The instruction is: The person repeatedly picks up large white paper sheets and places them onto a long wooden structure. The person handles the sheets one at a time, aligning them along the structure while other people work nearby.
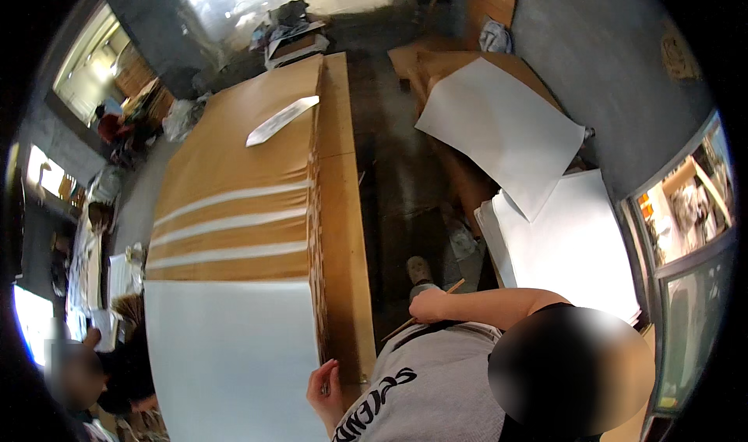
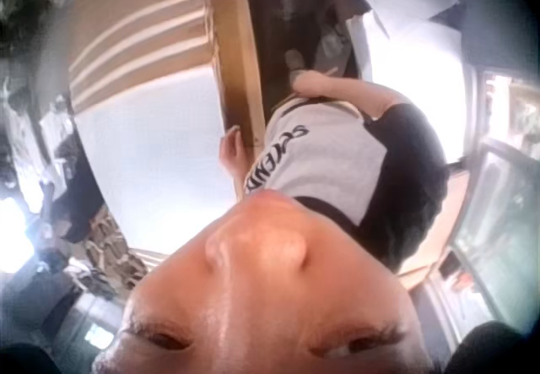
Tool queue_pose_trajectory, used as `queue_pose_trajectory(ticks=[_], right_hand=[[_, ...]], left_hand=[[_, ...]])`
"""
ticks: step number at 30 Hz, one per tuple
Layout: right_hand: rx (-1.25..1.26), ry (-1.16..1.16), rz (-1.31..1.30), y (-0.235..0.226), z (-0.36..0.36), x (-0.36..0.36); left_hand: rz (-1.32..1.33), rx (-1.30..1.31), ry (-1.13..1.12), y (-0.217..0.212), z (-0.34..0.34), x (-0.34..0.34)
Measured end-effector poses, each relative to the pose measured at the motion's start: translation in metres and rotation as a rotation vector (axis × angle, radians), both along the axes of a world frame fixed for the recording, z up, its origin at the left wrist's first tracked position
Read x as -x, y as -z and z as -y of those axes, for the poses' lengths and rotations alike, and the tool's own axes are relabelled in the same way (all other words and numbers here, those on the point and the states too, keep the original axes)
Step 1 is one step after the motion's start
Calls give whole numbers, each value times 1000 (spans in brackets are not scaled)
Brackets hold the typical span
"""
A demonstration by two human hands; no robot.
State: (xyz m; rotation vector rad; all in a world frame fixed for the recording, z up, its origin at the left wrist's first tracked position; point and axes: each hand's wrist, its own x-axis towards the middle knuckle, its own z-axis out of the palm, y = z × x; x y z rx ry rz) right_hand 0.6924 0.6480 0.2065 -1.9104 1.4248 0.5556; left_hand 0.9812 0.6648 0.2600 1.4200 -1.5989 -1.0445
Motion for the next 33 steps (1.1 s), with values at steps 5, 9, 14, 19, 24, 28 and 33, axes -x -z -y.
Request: queue_pose_trajectory(ticks=[5,9,14,19,24,28,33], right_hand=[[-52,108,28,22,27,67],[-24,522,112,29,52,156],[-70,1361,434,85,53,281],[13,2162,1153,143,40,348],[235,2689,1590,190,37,371],[348,2998,1709,209,36,371],[580,3301,1623,208,63,374]], left_hand=[[-159,-191,152,0,64,91],[-353,-437,229,27,126,172],[-354,-663,373,60,205,264],[-363,-921,505,89,278,373],[-333,-1195,606,138,339,496],[-273,-1408,569,205,372,589],[-275,-1592,329,290,399,688]])
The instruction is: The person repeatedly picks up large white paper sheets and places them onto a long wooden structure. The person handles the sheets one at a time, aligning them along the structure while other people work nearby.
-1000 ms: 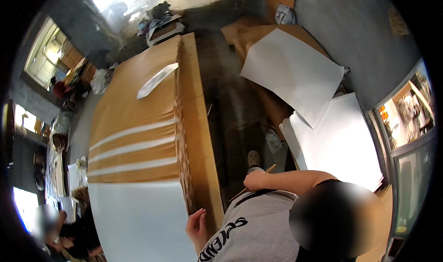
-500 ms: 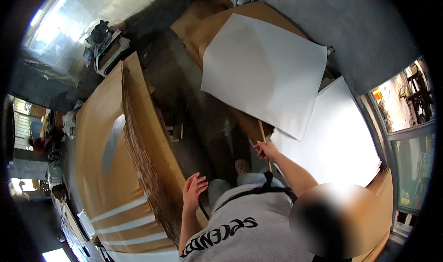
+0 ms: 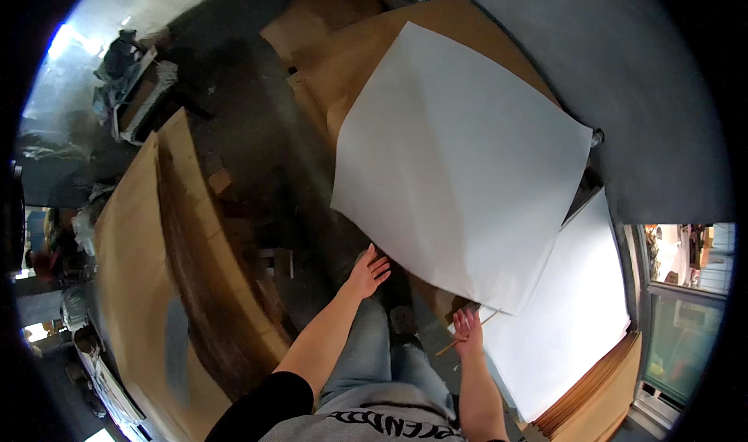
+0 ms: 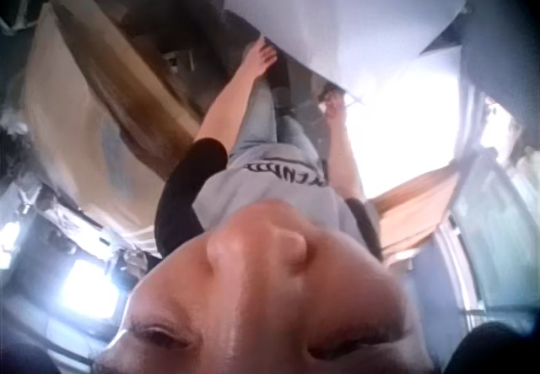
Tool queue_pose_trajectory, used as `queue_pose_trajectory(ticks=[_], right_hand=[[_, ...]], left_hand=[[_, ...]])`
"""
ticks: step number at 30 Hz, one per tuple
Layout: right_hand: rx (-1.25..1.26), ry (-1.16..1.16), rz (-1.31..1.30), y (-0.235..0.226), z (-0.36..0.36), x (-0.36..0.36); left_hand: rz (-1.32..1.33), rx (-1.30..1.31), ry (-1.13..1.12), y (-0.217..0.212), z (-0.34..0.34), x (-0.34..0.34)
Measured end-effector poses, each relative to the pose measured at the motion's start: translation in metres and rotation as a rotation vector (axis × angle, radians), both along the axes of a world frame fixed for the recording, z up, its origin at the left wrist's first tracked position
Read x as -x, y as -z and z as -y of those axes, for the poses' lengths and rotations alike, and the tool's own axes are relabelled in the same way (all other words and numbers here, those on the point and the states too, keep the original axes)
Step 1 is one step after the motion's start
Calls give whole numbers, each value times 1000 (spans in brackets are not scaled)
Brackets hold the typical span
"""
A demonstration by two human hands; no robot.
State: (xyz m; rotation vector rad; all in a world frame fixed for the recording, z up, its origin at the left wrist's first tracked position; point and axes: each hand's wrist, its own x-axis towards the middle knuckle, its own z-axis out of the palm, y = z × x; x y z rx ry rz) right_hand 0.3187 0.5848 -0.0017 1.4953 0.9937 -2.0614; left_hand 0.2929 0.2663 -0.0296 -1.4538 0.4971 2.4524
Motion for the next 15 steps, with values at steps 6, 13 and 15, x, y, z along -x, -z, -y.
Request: queue_pose_trajectory(ticks=[6,13,15], right_hand=[[64,291,-22,-3,29,21],[74,339,-193,11,37,26],[42,365,-182,4,45,34]], left_hand=[[14,-197,-231,42,14,43],[28,-184,-331,35,31,21],[-80,-235,-357,21,40,19]])
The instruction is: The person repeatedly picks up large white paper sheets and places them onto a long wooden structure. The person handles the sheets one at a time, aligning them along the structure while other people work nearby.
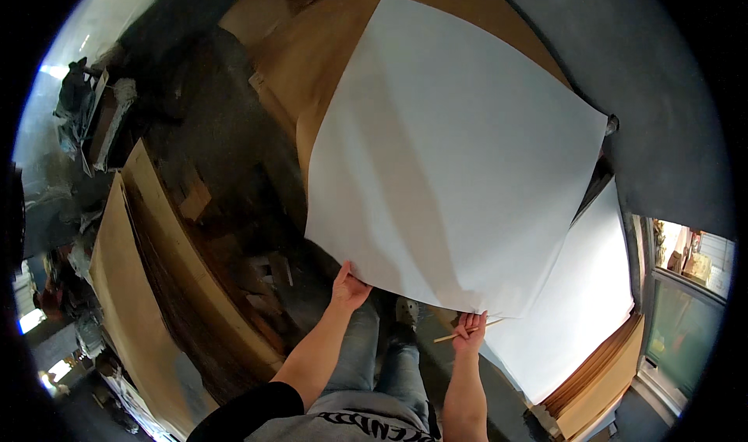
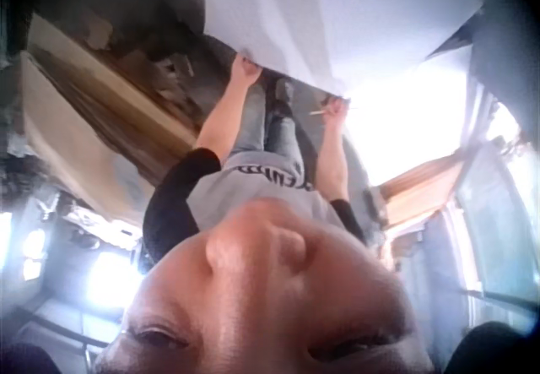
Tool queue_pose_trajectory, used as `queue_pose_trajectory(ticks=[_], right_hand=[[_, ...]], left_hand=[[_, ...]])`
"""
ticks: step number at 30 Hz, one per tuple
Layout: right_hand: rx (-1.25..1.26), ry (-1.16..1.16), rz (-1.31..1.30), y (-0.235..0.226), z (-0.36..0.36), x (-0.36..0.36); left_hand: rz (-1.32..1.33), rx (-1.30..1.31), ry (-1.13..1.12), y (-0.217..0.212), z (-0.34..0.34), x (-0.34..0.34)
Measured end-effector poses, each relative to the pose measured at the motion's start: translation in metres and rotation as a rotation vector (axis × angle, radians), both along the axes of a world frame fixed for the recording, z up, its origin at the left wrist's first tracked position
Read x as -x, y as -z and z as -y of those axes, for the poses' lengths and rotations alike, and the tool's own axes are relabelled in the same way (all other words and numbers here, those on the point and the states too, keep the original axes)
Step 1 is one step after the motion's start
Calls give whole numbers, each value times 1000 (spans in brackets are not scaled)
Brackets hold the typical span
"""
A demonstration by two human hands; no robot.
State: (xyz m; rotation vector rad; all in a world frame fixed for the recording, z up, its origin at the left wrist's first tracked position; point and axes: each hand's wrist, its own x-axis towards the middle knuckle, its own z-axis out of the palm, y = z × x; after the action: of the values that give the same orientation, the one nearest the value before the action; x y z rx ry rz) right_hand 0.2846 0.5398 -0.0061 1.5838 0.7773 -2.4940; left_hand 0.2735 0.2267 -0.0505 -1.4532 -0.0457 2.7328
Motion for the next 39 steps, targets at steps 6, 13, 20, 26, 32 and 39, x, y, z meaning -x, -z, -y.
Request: queue_pose_trajectory(ticks=[6,13,20,26,32,39], right_hand=[[-106,-87,72,-19,10,14],[-382,-136,168,-33,-6,19],[-329,-229,-43,-101,-10,35],[-784,-348,-112,-157,-36,66],[-973,-429,-597,-276,-69,129],[-1045,-643,-963,-423,-116,194]], left_hand=[[-95,-6,109,-49,26,11],[102,711,340,-87,31,13],[-37,929,320,-143,38,26],[-160,927,216,-213,39,61],[-296,822,36,-318,45,60],[-642,855,-242,-453,15,-24]])
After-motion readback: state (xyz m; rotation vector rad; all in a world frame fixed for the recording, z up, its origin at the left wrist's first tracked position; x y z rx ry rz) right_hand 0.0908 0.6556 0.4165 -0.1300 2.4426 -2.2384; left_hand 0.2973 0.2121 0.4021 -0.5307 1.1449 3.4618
